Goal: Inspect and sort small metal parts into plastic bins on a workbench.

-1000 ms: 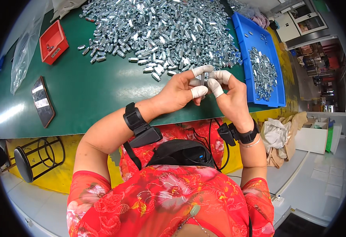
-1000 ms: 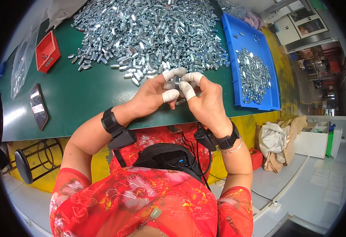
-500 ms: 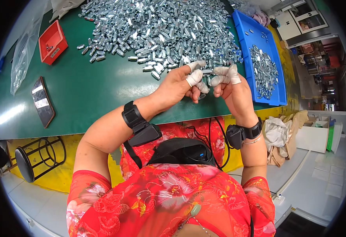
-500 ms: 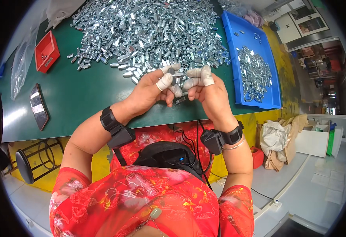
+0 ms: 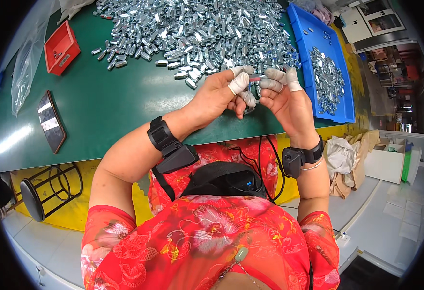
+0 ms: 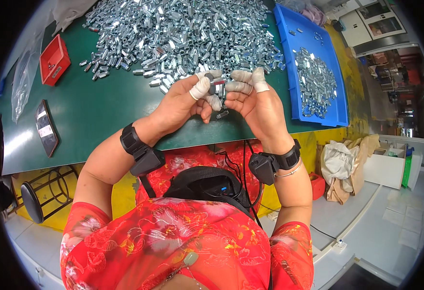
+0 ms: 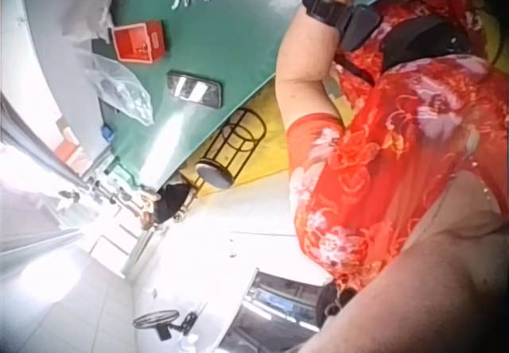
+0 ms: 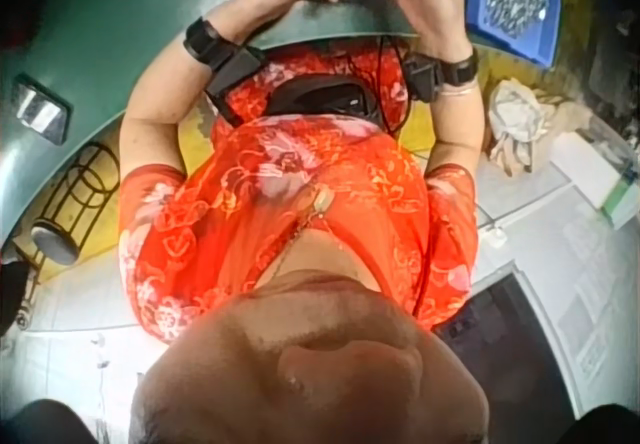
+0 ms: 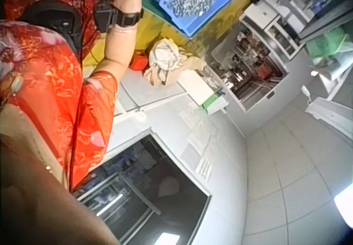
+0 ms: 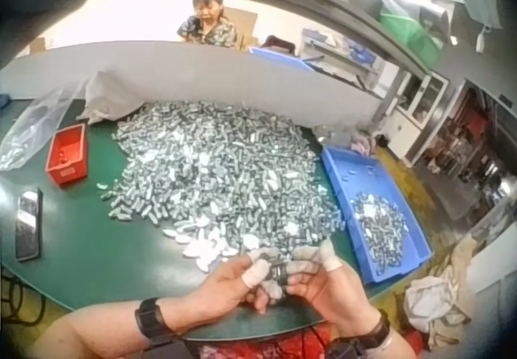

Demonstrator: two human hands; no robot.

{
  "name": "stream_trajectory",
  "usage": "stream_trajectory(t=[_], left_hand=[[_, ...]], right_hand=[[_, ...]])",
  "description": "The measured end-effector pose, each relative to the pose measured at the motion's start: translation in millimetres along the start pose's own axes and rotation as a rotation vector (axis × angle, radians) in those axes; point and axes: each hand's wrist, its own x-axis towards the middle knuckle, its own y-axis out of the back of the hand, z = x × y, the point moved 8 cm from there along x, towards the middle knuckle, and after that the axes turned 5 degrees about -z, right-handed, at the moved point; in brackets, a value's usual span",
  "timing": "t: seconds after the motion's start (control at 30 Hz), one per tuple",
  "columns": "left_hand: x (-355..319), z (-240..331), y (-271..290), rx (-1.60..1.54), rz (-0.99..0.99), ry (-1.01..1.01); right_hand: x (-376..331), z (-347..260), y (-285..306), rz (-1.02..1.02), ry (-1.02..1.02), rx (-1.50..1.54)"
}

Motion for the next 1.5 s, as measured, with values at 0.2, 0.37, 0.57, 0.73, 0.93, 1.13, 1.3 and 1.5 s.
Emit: stream_trajectory(t=[0.2,0.37,0.57,0.73,0.93,1.13,1.3,1.5], left_hand=[[0.8,5.5,13.2,0.003,0.138,-0.087],[0.3,7.3,20.5,-0.002,0.206,-0.142],[-0.6,7.4,10.6,0.081,0.123,-0.112],[-4.4,7.9,-8.8,0.287,-0.027,-0.12],[-0.5,5.5,-4.5,0.189,-0.008,-0.139],[1.1,-1.2,21.7,0.107,0.142,0.114],[-0.5,3.6,11.8,0.208,0.193,-0.003],[0.8,2.4,19.4,0.194,0.178,-0.022]], right_hand=[[-2.0,0.6,-5.2,0.009,0.024,0.034],[-3.9,-1.5,-17.1,-0.01,0.066,0.093],[-8.4,-15.9,-18.3,0.199,0.244,-0.414],[-12.7,-15.2,-24.4,0.143,0.368,-0.96],[-25.8,-24.4,-35.2,0.102,0.6,-1.27],[-52.6,-108.7,67.1,0.7,0.698,-1.494],[-36.3,-91.4,74.2,0.603,0.588,-1.607],[7.3,-7.6,26.9,0.224,0.107,-1.347]])
